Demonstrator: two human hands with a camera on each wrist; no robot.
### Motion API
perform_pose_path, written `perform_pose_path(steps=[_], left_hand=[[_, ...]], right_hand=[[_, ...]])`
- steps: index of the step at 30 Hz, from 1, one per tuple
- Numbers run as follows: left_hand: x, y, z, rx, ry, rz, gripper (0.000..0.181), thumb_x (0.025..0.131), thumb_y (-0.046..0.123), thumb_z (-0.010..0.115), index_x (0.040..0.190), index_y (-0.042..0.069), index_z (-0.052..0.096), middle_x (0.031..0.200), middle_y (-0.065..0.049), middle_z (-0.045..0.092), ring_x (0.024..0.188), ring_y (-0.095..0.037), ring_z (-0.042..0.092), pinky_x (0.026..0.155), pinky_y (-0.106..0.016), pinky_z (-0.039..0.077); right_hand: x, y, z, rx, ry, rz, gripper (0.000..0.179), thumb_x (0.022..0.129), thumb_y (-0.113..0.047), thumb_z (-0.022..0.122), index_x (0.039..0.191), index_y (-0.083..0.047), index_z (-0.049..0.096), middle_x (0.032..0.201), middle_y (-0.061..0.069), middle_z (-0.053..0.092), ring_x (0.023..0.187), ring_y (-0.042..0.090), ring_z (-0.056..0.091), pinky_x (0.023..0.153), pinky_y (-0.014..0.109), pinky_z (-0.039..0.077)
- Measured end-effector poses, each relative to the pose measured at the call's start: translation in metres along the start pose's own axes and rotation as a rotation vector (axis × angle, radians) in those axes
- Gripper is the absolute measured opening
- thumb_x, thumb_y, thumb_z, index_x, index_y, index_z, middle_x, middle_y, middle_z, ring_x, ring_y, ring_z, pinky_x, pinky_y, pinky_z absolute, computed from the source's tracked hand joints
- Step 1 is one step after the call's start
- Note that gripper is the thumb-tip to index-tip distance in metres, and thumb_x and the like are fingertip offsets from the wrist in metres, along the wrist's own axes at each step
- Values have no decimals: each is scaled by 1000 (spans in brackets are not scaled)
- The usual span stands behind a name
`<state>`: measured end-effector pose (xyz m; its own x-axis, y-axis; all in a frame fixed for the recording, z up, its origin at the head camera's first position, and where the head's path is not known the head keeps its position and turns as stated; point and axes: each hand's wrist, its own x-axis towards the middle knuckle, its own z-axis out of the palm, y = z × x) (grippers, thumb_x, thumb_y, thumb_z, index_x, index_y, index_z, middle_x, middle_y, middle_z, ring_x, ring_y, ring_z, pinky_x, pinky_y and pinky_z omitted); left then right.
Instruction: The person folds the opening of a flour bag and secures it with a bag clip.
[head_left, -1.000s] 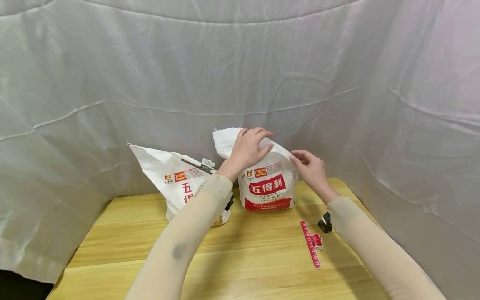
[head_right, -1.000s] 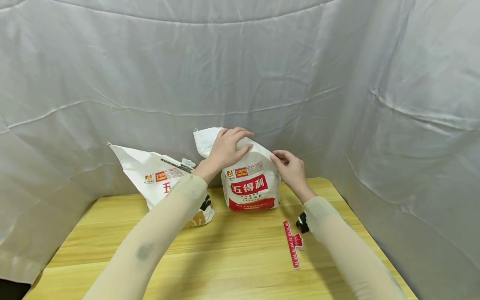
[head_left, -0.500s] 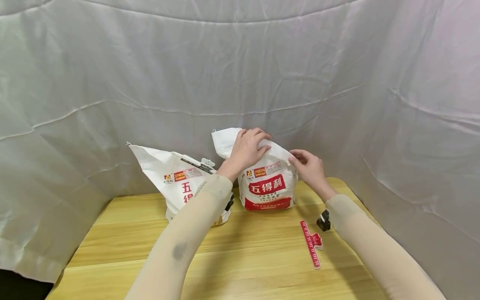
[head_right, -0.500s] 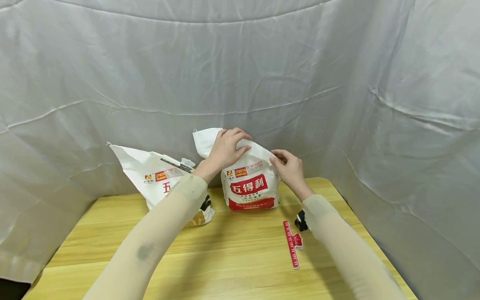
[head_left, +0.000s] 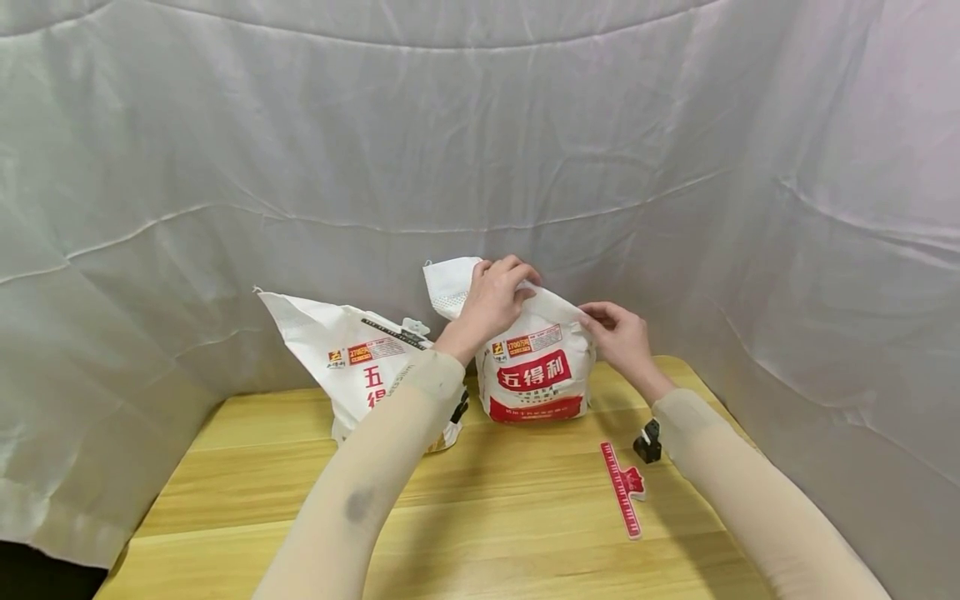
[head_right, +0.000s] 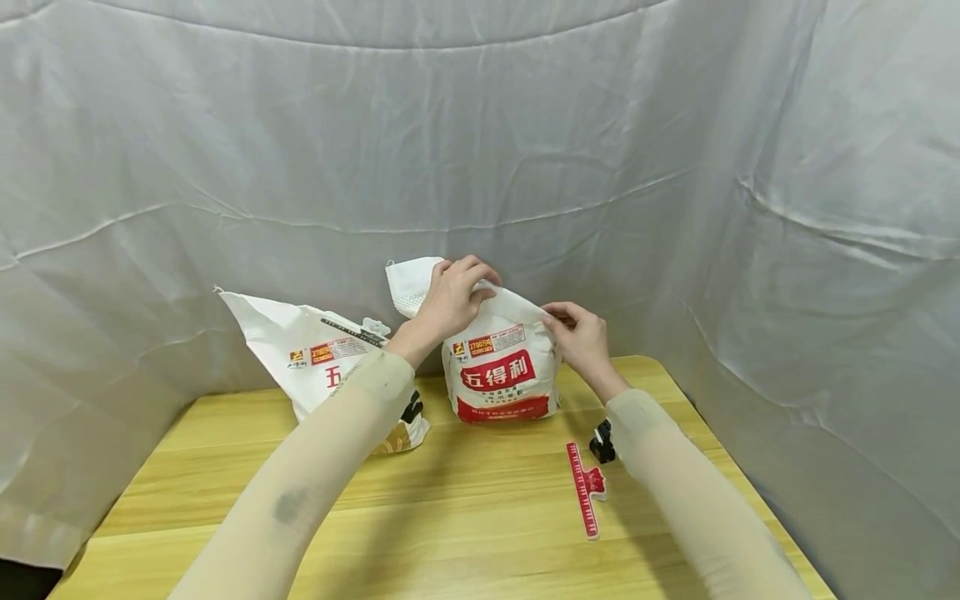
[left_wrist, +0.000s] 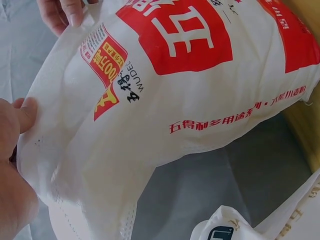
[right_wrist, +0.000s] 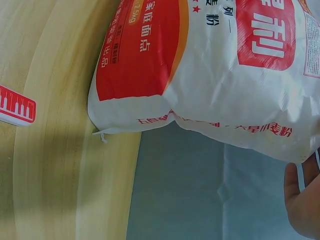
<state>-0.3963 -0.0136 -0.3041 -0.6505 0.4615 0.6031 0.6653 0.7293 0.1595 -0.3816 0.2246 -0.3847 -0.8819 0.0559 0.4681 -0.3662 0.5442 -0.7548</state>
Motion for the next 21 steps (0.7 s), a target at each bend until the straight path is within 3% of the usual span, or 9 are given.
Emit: perform_pose_path(steps=[14, 21], left_hand=[[1, -2, 5, 3, 27, -8, 13, 97, 15, 71, 109, 20, 74, 108, 0, 68, 109, -22, 64, 111, -48, 33], [0, -1, 7, 4, 41, 11, 12, 97, 14, 72, 107, 19, 75, 108, -1, 69, 109, -23, 64, 110, -48, 34]], right_hand=[[0, 3, 4, 22, 43, -8, 22, 101, -18, 71, 118, -4, 74, 113, 16, 75, 97, 27, 69, 74, 12, 50], [-8, 1, 2, 52, 28, 42, 33, 102, -26, 69, 129, -7, 71, 122, 17, 73, 109, 33, 70, 85, 24, 56]])
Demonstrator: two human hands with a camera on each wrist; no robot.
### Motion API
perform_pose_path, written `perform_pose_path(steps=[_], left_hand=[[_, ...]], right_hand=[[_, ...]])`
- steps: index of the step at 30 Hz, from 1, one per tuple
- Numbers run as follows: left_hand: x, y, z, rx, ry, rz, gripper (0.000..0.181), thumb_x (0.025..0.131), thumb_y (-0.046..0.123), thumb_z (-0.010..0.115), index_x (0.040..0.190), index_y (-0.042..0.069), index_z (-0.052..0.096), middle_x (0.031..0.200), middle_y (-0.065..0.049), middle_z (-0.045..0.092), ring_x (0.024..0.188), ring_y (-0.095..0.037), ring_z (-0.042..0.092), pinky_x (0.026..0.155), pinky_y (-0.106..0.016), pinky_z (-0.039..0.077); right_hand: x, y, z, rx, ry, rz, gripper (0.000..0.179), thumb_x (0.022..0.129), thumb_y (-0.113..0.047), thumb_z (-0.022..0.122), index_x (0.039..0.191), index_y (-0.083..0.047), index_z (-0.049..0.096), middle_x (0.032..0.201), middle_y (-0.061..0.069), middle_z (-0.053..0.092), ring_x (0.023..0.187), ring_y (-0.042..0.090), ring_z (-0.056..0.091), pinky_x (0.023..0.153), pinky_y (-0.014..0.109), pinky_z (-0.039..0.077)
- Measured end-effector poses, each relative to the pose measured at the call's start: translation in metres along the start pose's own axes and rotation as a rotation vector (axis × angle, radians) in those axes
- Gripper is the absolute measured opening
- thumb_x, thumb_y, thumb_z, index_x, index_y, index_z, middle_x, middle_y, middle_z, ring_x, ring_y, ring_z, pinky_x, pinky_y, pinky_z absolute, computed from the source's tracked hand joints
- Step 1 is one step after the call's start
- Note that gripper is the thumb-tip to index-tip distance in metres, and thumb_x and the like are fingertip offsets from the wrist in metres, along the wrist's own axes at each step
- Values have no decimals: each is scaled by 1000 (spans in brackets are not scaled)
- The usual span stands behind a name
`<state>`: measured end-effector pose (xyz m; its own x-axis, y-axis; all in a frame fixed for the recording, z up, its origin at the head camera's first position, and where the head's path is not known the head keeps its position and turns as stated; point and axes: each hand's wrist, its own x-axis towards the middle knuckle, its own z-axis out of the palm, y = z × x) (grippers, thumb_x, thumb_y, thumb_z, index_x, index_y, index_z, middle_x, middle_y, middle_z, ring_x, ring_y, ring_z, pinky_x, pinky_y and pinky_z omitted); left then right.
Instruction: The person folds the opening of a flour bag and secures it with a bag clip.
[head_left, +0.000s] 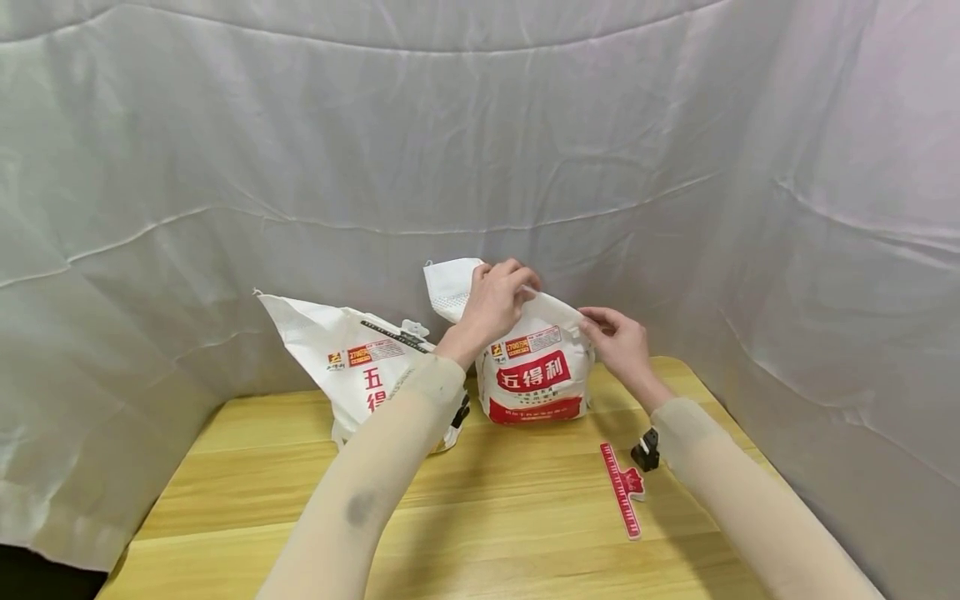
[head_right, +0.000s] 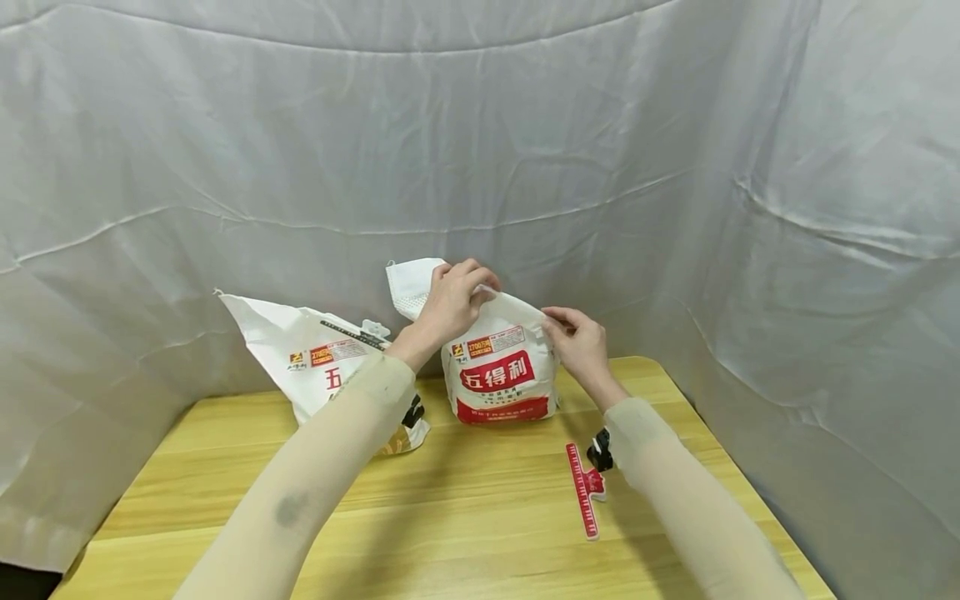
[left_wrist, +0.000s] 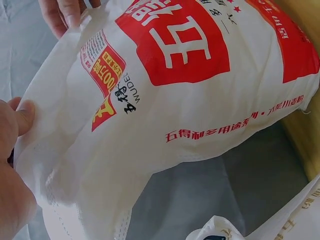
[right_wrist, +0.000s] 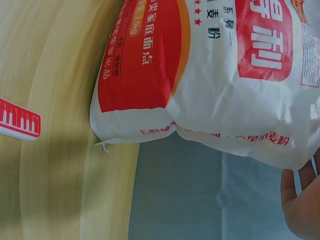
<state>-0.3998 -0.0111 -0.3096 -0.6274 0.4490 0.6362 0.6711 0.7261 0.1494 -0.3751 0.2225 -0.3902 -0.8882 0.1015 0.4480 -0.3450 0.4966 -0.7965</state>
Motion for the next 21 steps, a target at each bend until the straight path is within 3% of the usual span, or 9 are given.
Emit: perform_pose_path(steps=[3, 9, 13, 21], left_hand=[[0, 0, 0, -3, 1, -1, 12, 97, 14, 72, 107, 19, 75, 107, 0, 69, 109, -23, 64, 110, -48, 34], [-1, -2, 1, 3, 14, 16, 12, 96, 14, 73, 107, 20, 75, 107, -1, 69, 107, -23, 64, 108, -48, 35], [-1, -1, 1, -2, 18, 16, 11, 96, 14, 73, 106, 20, 75, 107, -1, 69, 107, -23, 64, 108, -48, 34], [-2, 0, 2, -7, 23, 20, 11, 97, 14, 73, 106, 20, 75, 106, 0, 69, 107, -23, 64, 108, -49, 35]], right_hand=[[-4, -1, 0, 29, -2, 8, 37, 102, -29, 68, 133, -8, 69, 128, 17, 71, 114, 34, 69, 90, 26, 56], [-13, 0, -2, 125, 5, 5, 43, 102, -29, 68, 140, -9, 65, 139, 16, 66, 122, 35, 66, 91, 15, 52], [-21, -2, -4, 158, 9, 7, 45, 102, -28, 69, 143, -10, 63, 148, 9, 60, 126, 33, 64, 93, 14, 51], [-35, 0, -8, 158, 30, 36, 45, 102, -27, 69, 144, -13, 63, 152, 3, 57, 130, 33, 62, 96, 14, 49]])
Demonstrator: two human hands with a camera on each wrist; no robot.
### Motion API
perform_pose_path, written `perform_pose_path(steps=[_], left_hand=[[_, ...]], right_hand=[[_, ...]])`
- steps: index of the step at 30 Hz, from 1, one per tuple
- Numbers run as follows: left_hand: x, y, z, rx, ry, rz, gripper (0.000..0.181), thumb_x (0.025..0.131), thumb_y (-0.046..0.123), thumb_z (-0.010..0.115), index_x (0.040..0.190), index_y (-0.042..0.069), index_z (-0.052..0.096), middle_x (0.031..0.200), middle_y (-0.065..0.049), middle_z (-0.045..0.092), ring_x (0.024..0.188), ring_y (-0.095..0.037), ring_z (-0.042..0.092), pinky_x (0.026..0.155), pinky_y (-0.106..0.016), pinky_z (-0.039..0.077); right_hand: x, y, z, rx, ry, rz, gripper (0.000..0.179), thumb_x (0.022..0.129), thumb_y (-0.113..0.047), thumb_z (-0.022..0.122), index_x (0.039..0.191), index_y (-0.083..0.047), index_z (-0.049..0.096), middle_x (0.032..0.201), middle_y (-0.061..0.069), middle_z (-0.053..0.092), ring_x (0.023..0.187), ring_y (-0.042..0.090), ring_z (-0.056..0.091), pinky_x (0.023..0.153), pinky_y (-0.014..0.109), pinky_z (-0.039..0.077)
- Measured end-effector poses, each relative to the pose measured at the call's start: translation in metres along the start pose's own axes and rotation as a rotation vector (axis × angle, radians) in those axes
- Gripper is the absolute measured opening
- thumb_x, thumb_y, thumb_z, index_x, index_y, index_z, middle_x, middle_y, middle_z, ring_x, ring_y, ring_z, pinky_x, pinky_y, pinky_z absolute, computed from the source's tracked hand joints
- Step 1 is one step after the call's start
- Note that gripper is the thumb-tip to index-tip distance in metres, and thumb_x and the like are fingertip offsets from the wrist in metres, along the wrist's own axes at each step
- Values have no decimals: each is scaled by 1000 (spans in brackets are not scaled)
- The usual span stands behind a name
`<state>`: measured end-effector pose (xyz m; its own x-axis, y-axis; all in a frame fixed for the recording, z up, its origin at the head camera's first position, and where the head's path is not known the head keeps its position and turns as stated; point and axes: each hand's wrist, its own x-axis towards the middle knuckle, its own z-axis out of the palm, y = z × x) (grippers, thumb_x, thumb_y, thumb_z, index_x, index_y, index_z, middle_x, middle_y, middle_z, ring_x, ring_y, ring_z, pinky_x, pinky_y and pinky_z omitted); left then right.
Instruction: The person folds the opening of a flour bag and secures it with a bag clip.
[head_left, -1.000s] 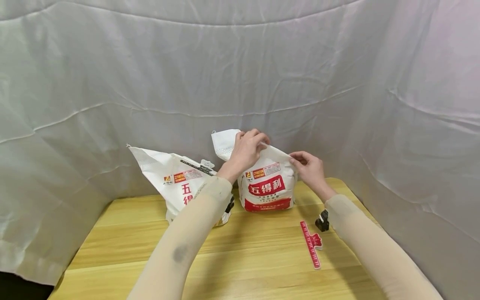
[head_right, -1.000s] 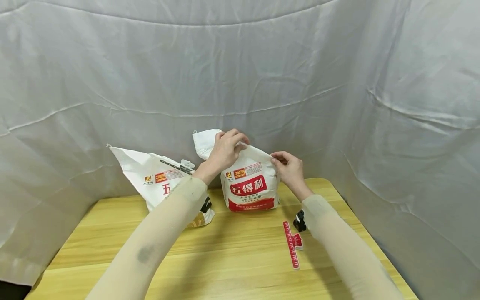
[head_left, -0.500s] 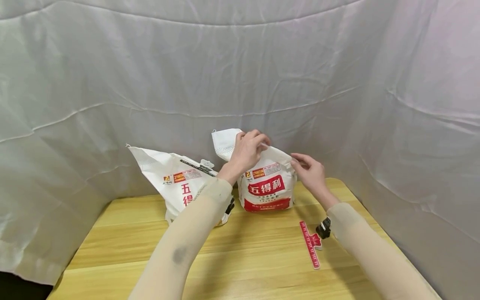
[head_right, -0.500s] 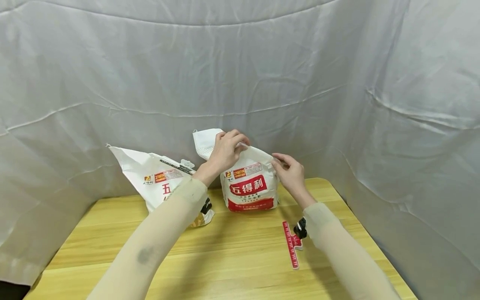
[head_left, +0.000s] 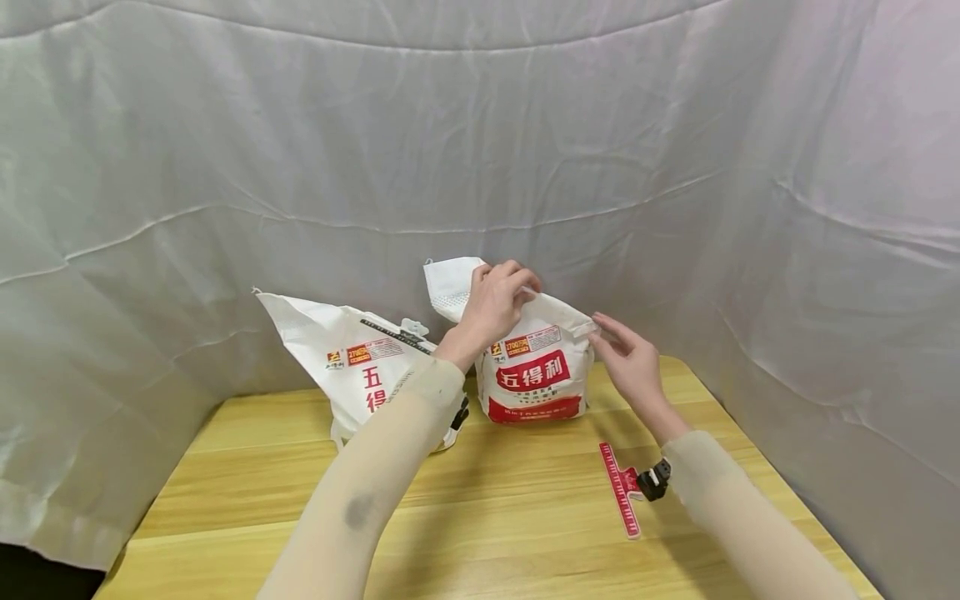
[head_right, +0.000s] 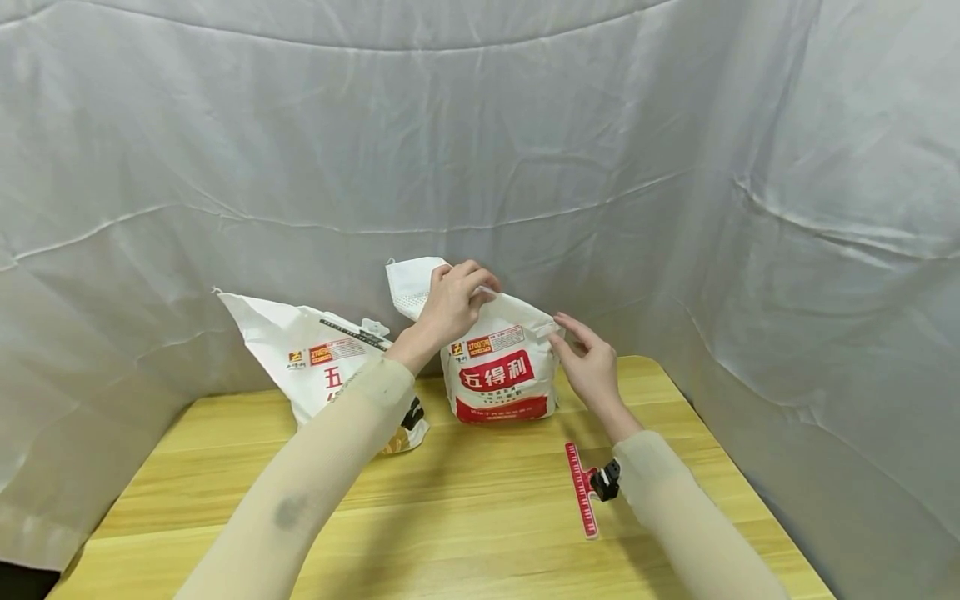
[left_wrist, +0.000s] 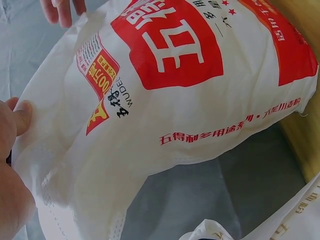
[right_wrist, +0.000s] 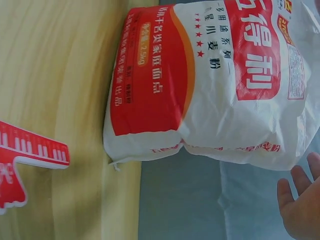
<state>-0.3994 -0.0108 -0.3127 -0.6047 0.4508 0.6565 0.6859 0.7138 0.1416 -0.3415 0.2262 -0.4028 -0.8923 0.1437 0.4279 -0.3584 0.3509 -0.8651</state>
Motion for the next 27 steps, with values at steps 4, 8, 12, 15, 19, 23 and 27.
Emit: perform_pose_path(steps=[4, 8, 12, 15, 19, 23, 27], left_hand=[[0, 0, 0, 1, 4, 0, 11, 96, 14, 73, 105, 20, 75, 106, 0, 69, 107, -23, 64, 108, -49, 34], [0, 0, 0, -5, -2, -3, 11, 97, 14, 73, 106, 20, 75, 106, 0, 69, 107, -23, 64, 110, -49, 34], [-1, 0, -1, -12, -4, -5, 11, 96, 14, 73, 106, 19, 75, 106, 0, 69, 107, -23, 64, 110, -49, 34], [-1, 0, -1, -17, -6, -10, 11, 96, 13, 73, 106, 19, 75, 106, -1, 69, 107, -23, 64, 110, -49, 34], [-2, 0, -1, -16, -15, -18, 11, 97, 14, 72, 106, 19, 74, 106, 0, 68, 107, -22, 64, 110, -48, 33], [-3, -1, -2, -16, -10, -17, 11, 97, 13, 72, 106, 19, 74, 106, -1, 68, 108, -23, 63, 110, -48, 33], [-3, -2, -3, -25, -1, -15, 11, 97, 12, 73, 105, 18, 74, 106, -2, 68, 108, -23, 63, 110, -48, 33]], right_hand=[[-8, 4, -3, -1, -4, 14, 46, 102, -28, 68, 145, -13, 61, 152, 3, 56, 129, 31, 62, 95, 14, 50], [-15, 8, -7, -16, -10, -4, 46, 102, -25, 69, 144, -10, 62, 151, 7, 57, 128, 35, 62, 89, 10, 50], [-22, 12, -8, -74, -20, -21, 44, 102, -25, 69, 143, -9, 63, 150, 7, 59, 129, 34, 61, 94, 15, 51], [-28, 16, -9, -105, -44, -25, 43, 102, -25, 68, 142, -9, 64, 151, 7, 58, 135, 31, 57, 106, 32, 50], [-36, 22, -12, -116, -86, -39, 43, 102, -22, 68, 142, -6, 63, 151, 12, 57, 139, 35, 53, 111, 53, 45], [-44, 28, -14, -150, -117, -47, 44, 102, -21, 69, 143, -5, 62, 148, 17, 58, 135, 40, 55, 108, 57, 47], [-51, 33, -16, -184, -141, -51, 45, 101, -19, 69, 143, -4, 61, 145, 21, 60, 132, 44, 57, 106, 57, 48]])
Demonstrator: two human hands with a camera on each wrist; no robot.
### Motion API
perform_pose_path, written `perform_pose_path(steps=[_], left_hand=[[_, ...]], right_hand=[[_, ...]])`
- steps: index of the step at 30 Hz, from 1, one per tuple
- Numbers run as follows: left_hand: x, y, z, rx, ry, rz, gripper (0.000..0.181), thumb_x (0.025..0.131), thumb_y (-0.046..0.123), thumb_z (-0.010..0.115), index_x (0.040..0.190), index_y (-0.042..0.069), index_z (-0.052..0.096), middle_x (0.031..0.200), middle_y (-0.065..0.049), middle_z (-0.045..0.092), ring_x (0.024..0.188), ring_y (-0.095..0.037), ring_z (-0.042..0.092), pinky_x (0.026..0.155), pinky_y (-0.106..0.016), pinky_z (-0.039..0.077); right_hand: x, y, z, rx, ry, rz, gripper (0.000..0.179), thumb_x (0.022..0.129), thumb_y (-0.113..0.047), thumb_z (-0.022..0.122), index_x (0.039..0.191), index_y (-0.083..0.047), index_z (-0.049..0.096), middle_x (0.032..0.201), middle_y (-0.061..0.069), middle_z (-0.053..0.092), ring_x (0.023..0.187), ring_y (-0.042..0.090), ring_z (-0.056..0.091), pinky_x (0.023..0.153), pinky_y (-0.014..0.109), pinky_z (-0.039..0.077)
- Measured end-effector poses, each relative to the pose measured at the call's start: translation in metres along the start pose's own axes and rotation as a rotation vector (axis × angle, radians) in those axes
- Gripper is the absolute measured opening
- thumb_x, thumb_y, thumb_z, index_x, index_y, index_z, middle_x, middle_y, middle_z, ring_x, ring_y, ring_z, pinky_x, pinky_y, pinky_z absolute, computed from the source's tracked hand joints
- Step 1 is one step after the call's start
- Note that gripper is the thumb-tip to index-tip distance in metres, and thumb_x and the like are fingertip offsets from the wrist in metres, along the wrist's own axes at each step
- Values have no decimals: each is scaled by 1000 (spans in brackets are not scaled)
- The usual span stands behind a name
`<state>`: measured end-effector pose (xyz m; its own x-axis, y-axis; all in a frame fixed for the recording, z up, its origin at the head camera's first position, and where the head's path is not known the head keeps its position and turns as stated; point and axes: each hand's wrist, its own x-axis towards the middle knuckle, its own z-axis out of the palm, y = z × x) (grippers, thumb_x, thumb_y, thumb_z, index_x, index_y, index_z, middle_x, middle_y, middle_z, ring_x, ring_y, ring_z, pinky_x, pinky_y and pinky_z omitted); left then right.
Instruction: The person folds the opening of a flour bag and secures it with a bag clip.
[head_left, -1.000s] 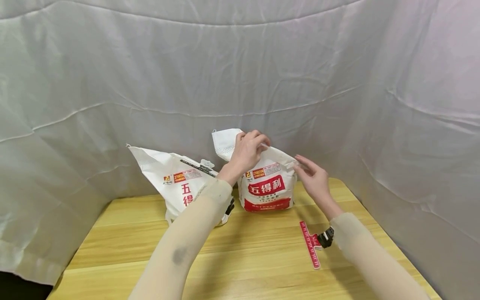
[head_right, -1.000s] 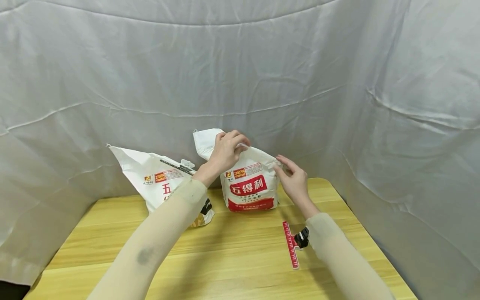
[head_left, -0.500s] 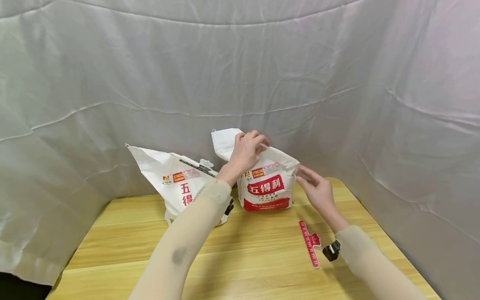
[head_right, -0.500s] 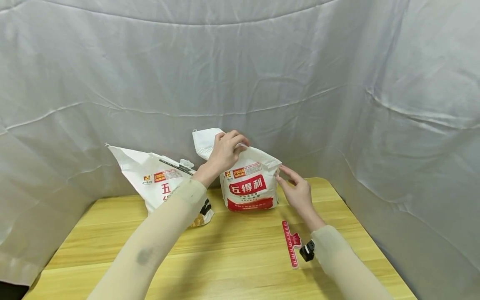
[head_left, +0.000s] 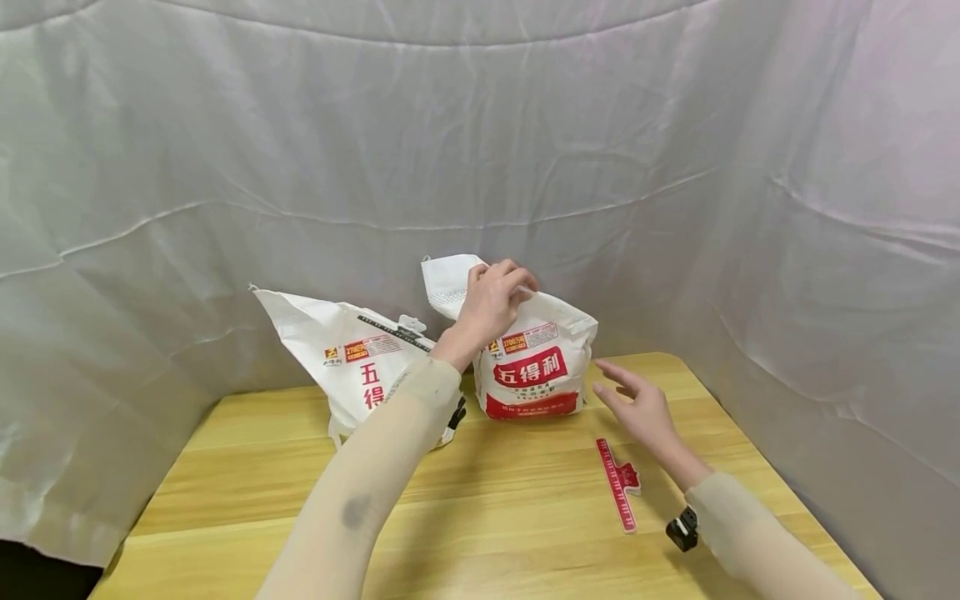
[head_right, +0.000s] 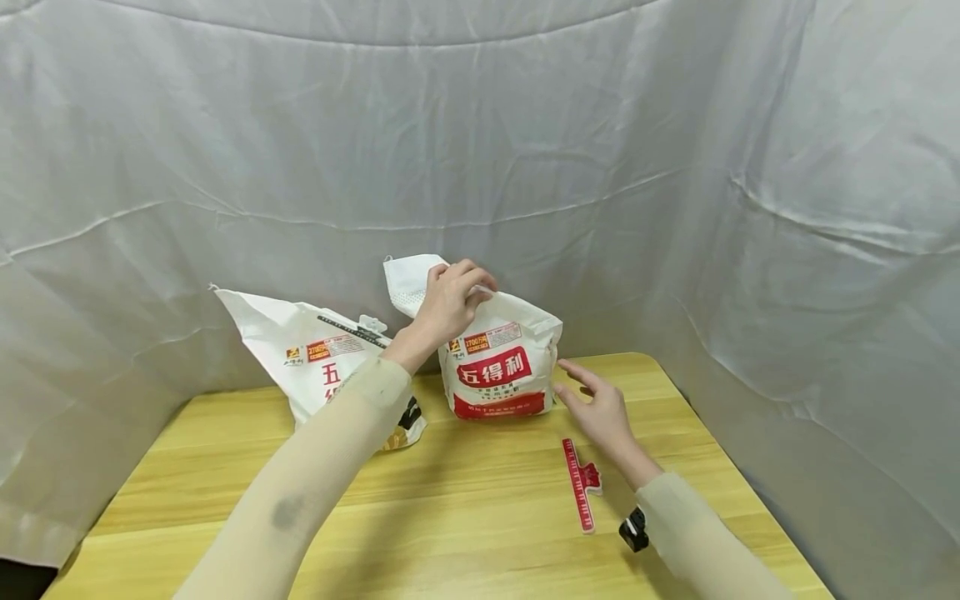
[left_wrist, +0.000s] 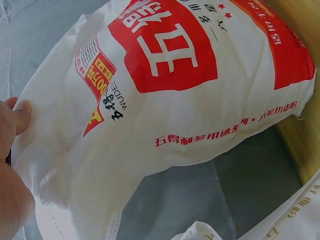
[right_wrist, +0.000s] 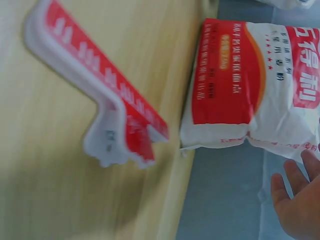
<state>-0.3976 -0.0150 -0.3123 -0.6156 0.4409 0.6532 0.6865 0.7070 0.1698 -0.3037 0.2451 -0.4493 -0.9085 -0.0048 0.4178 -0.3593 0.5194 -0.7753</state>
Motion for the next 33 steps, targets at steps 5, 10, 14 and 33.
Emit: perform_pose_path(steps=[5, 10, 14, 33], left_hand=[[-2, 0, 0, -9, 1, -5, 11, 97, 12, 73, 105, 18, 74, 106, -1, 68, 108, -23, 63, 110, -48, 33], [-2, 1, 1, -14, -3, -3, 11, 97, 12, 72, 106, 19, 74, 106, -1, 67, 108, -22, 63, 111, -48, 32], [-2, 2, 1, -18, -4, 0, 11, 97, 12, 72, 106, 19, 74, 106, -1, 68, 109, -22, 63, 111, -48, 32], [-2, 3, 3, -19, 2, 6, 11, 97, 11, 72, 105, 19, 74, 106, -1, 68, 108, -22, 63, 111, -49, 33]], right_hand=[[-10, 5, -1, -38, -42, 17, 46, 101, -17, 69, 143, -2, 60, 145, 23, 59, 131, 46, 57, 107, 59, 47], [-21, 8, -4, -80, -80, 19, 46, 101, -16, 69, 144, -2, 60, 143, 26, 59, 128, 47, 58, 106, 61, 47], [-32, 14, -6, -115, -116, 12, 46, 99, -15, 71, 142, -2, 61, 139, 27, 62, 124, 48, 62, 104, 61, 49], [-73, 38, -20, -165, -246, 82, 46, 92, -6, 76, 136, 2, 64, 127, 25, 69, 112, 43, 69, 97, 58, 54]])
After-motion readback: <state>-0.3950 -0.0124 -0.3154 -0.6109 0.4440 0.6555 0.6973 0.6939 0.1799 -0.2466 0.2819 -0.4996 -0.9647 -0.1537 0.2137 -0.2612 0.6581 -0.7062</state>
